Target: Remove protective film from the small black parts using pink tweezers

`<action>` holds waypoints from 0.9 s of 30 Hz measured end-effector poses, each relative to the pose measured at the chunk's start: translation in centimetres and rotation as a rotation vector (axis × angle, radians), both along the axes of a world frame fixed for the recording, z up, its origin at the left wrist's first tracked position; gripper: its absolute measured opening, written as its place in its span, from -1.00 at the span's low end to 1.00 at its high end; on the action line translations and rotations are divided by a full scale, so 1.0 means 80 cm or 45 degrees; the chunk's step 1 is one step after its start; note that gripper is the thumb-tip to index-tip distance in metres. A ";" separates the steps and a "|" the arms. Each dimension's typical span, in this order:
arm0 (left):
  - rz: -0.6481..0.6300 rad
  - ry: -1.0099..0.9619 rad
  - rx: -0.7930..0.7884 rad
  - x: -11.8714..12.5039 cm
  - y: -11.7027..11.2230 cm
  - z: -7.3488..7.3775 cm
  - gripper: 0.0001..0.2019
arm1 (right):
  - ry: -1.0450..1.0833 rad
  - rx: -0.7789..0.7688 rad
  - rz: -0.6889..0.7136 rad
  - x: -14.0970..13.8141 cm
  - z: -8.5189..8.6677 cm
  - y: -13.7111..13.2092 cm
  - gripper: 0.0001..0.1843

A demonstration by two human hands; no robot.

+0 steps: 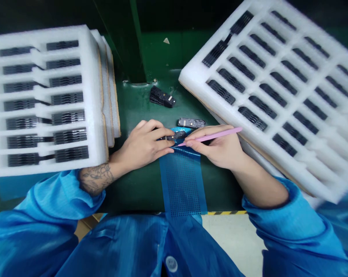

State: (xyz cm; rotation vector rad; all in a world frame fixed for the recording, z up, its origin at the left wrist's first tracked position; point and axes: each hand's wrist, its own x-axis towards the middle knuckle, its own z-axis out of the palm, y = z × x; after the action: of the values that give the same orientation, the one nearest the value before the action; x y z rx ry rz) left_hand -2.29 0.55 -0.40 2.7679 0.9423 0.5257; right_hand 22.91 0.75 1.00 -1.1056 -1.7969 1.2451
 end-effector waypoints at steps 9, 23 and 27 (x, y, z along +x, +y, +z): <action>0.019 -0.036 -0.029 0.000 0.000 0.000 -0.74 | -0.037 -0.121 -0.348 0.002 -0.006 -0.002 -0.83; 0.028 -0.046 -0.047 -0.001 0.000 0.000 -0.76 | -0.168 -0.102 -0.551 -0.009 -0.004 -0.011 -0.88; 0.030 -0.048 -0.053 0.000 0.000 0.000 -0.75 | -0.189 -0.096 -0.531 -0.010 -0.004 -0.010 -0.88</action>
State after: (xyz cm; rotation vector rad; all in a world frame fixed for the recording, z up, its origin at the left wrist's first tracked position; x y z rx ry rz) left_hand -2.27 0.57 -0.39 2.7034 0.9677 0.5541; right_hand 22.14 -0.03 0.70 -1.5560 -1.5240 1.0052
